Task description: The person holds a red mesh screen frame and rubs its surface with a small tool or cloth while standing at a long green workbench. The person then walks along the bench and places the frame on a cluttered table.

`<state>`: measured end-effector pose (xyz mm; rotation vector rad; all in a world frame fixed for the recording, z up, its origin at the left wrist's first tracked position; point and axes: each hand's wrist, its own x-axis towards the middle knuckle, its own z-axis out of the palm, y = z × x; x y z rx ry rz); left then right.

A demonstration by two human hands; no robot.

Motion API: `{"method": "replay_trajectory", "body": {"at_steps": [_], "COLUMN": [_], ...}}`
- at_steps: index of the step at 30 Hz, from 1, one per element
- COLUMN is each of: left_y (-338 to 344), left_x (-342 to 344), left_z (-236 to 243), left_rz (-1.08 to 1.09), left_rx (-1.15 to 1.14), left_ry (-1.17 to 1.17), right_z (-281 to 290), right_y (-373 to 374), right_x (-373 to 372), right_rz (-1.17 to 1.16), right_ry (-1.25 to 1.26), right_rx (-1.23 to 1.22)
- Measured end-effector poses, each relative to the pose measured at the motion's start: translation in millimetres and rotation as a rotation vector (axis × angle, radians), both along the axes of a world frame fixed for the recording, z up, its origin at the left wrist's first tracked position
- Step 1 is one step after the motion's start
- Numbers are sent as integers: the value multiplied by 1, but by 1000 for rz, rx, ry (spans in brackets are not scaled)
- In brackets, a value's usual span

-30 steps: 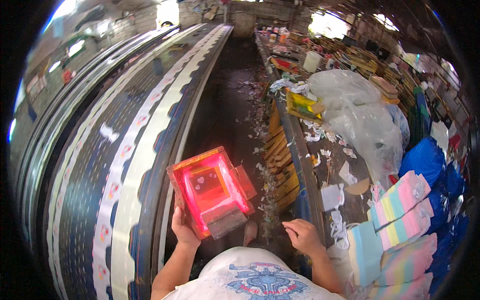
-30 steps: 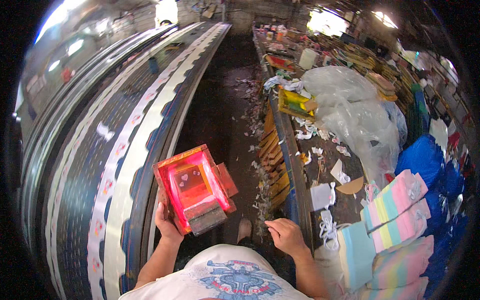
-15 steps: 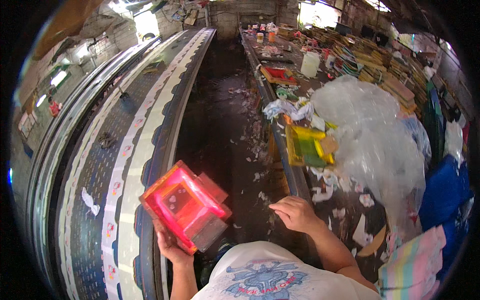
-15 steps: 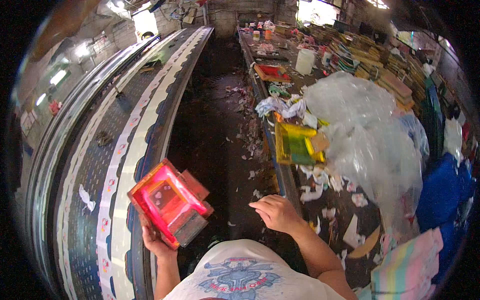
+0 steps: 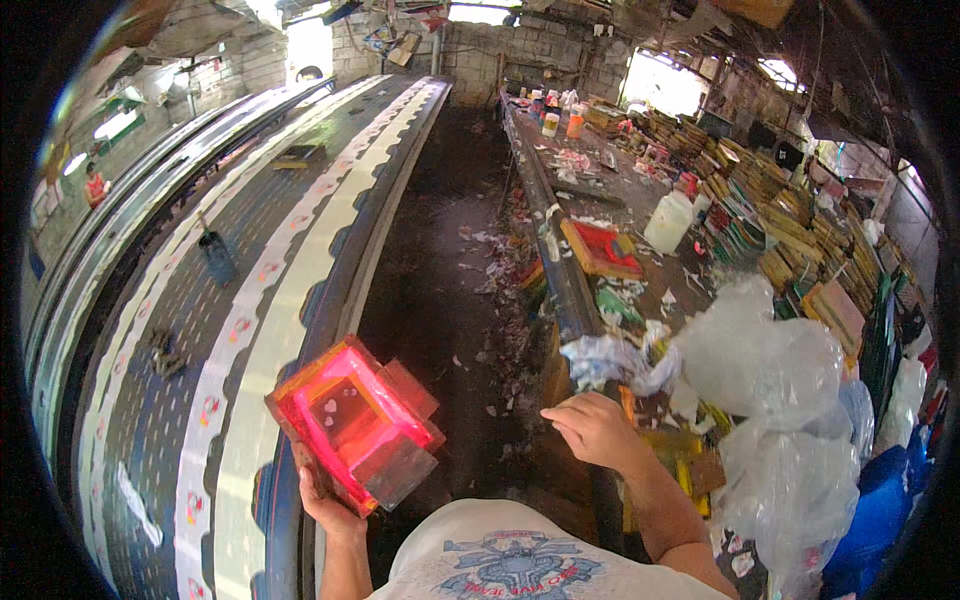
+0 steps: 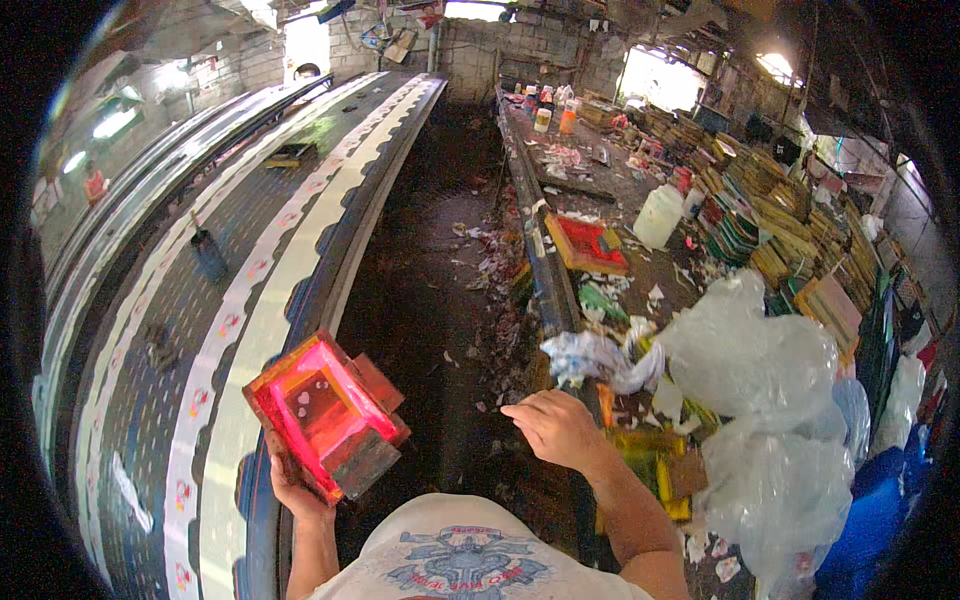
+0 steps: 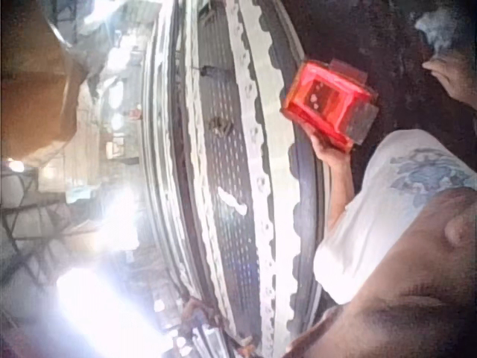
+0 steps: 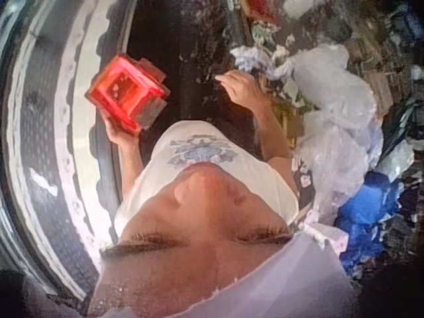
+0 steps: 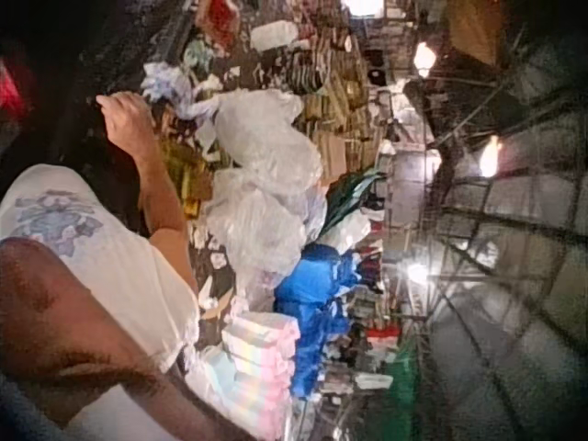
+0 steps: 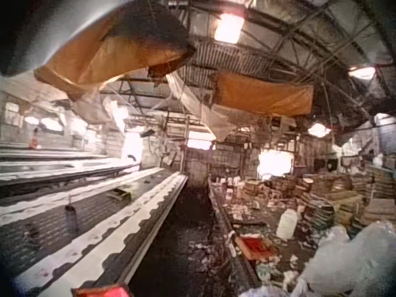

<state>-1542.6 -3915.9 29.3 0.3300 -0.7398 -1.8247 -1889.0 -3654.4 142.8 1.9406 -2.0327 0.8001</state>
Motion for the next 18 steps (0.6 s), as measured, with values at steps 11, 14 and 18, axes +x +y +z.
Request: {"method": "replay_trajectory", "body": {"at_steps": [11,14,18], "left_y": [-207,-254,-324], "left_x": [-271,-347,-425], "left_z": [18,22,8], "left_rz": [-127,-113,-60], "left_rx": [88,7,113], "left_ry": [-2,11,-62], "right_z": [-10,-5,3], "right_y": [-115,-169,-260], "right_x": [-241,-324,-434], "right_rz": [-323,-318,-278], "right_ry": [-7,50,89], "right_rx": [31,-3,17]}}
